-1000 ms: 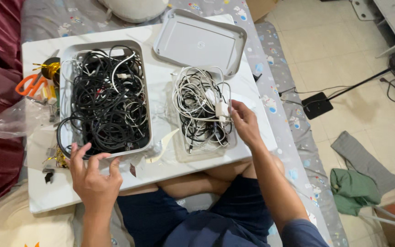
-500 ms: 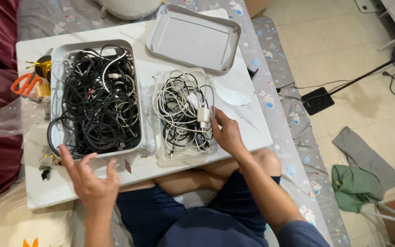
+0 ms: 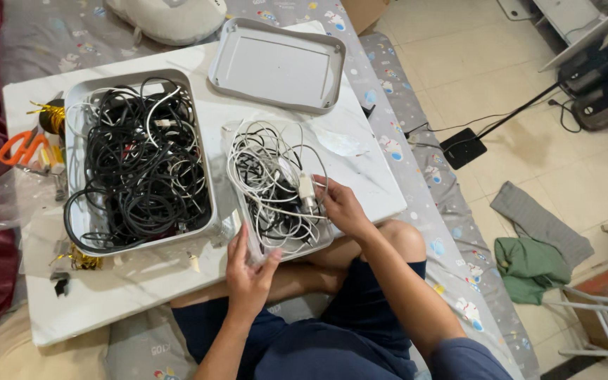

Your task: The person organizes various electronic cables, power adapters, and small components by sorting them between different plastic storage bins and containers.

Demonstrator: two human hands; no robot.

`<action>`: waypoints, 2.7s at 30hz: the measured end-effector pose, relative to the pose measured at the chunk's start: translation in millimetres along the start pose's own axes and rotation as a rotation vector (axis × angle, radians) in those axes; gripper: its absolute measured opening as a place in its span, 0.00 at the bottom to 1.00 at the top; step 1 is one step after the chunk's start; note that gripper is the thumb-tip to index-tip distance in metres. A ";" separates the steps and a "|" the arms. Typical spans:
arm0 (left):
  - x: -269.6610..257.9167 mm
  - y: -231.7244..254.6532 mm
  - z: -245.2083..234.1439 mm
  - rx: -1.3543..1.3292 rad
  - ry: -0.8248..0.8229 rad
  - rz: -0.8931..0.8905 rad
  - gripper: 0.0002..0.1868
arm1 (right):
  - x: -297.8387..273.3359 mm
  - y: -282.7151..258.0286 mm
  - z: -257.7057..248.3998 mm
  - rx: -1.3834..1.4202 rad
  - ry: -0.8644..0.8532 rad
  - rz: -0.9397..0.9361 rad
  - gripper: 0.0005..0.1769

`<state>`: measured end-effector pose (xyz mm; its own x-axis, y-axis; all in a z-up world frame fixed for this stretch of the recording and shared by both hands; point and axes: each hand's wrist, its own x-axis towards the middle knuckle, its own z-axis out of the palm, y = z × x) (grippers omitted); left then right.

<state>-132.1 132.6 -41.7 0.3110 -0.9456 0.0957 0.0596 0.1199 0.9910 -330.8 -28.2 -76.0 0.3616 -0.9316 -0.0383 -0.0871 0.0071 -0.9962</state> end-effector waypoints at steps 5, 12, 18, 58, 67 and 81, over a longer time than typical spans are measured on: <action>28.5 32.8 20.3 0.361 0.085 0.141 0.41 | 19.0 12.2 -10.2 0.126 0.104 0.087 0.23; 51.4 66.7 28.3 0.708 0.129 0.473 0.42 | 25.1 13.4 -16.0 0.272 0.214 -0.106 0.32; 42.1 75.6 39.9 0.827 0.109 0.532 0.40 | 35.1 43.2 2.6 -0.318 0.321 -0.351 0.33; 18.3 154.3 18.8 0.459 0.217 0.785 0.44 | -4.1 27.5 -63.0 0.037 0.511 -0.229 0.14; 6.3 87.4 37.9 -0.293 0.310 0.527 0.19 | -64.4 -23.9 -49.6 0.458 0.198 -0.383 0.25; 68.7 45.1 102.5 0.587 -0.219 0.666 0.17 | -100.4 -61.5 -170.2 0.230 0.520 -0.010 0.28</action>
<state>-205.3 42.0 19.2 -0.0824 -0.7798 0.6206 -0.5781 0.5446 0.6076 -519.8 3.0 2.5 -0.1481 -0.9880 -0.0433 0.1393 0.0225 -0.9900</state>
